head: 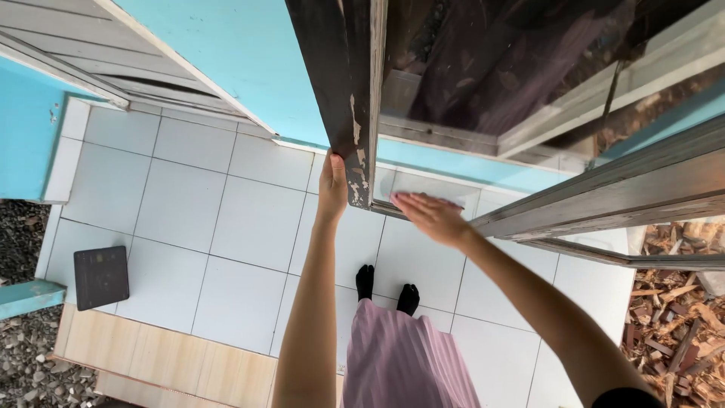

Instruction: Cleaning a glass window door using a pink cloth.

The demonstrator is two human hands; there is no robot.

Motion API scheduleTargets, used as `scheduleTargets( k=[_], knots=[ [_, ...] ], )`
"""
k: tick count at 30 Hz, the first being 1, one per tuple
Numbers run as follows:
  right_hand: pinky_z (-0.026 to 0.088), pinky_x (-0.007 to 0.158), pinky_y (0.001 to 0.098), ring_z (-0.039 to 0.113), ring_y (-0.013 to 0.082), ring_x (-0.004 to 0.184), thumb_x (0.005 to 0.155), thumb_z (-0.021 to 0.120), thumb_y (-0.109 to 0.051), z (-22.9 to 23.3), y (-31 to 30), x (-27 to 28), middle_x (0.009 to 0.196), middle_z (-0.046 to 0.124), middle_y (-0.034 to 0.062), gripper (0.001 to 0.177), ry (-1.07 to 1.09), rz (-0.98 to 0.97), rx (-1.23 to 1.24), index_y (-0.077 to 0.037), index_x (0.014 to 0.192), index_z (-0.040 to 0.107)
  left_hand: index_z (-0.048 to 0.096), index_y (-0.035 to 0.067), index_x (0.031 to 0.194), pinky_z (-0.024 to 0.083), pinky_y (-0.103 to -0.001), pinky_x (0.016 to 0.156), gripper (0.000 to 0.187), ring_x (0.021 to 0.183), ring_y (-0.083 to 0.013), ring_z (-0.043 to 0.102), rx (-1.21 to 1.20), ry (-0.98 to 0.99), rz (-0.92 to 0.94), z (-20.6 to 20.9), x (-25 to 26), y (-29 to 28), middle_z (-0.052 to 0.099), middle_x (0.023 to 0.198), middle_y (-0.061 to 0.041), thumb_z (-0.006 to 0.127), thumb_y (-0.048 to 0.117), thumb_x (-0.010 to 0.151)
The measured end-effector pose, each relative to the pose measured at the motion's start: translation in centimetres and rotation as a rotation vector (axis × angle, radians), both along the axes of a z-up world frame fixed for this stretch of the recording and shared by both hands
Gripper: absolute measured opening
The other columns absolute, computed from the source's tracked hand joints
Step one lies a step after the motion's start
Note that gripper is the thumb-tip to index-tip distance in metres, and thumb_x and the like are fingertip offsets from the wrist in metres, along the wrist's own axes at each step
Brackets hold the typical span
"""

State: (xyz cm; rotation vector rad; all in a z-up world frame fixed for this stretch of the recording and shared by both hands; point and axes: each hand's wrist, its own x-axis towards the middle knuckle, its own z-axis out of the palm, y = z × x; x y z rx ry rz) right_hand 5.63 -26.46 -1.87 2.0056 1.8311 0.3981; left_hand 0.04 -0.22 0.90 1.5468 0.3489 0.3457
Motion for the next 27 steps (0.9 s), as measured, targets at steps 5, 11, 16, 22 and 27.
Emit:
scheduleTargets(
  k=[5,11,16,22,27],
  knots=[
    [0.028,0.124,0.0405,0.035,0.0256,0.154,0.109,0.036,-0.010,0.8,-4.4,-4.1,0.156,0.049,0.0058,0.036,0.243,-0.030,0.118,-0.013,0.142,0.050,0.044,0.000,0.150,0.040,-0.034,0.112,0.089,0.132,-0.0234,0.054,-0.062,0.019,0.005,-0.7,0.1,-0.4,0.059,0.140,-0.013,0.033,0.073,0.101],
    [0.042,0.113,0.0617,0.050,0.0383,0.138,0.104,0.049,-0.011,24.4,-4.5,4.3,0.148,0.057,0.0186,0.049,0.117,-0.290,1.038,-0.012,0.153,0.052,0.045,0.001,0.148,0.041,-0.031,0.109,0.090,0.125,-0.0222,0.054,-0.091,-0.007,0.062,-1.3,0.4,-1.0,0.060,0.135,-0.011,0.032,0.076,0.100],
    [0.029,0.120,0.0630,0.039,0.0361,0.144,0.105,0.031,-0.030,20.8,-1.6,12.6,0.158,0.046,0.0047,0.054,-0.509,-0.342,1.124,-0.023,0.157,0.046,0.050,-0.001,0.144,0.049,-0.029,0.099,0.090,0.115,-0.0203,0.059,-0.097,0.008,0.098,-2.5,0.8,-1.4,0.063,0.126,-0.012,0.031,0.076,0.100],
    [0.043,0.116,0.0522,0.021,0.0471,0.152,0.116,0.013,-0.058,12.3,4.0,6.1,0.167,0.036,0.0329,0.080,-0.904,-0.317,0.816,0.000,0.169,0.023,0.052,-0.004,0.144,0.050,-0.028,0.096,0.092,0.109,-0.0191,0.059,-0.072,-0.075,0.111,-4.0,1.2,-1.1,0.064,0.122,-0.012,0.030,0.075,0.104],
    [0.029,0.121,0.0333,0.033,0.0205,0.149,0.105,0.037,-0.022,-4.3,0.5,-0.5,0.159,0.039,0.0105,0.047,-0.136,-0.007,-0.169,-0.006,0.149,0.040,0.043,-0.002,0.150,0.049,-0.032,0.102,0.090,0.121,-0.0214,0.059,-0.108,-0.152,0.074,-2.3,1.0,-1.4,0.062,0.134,-0.013,0.034,0.074,0.102]
  ],
)
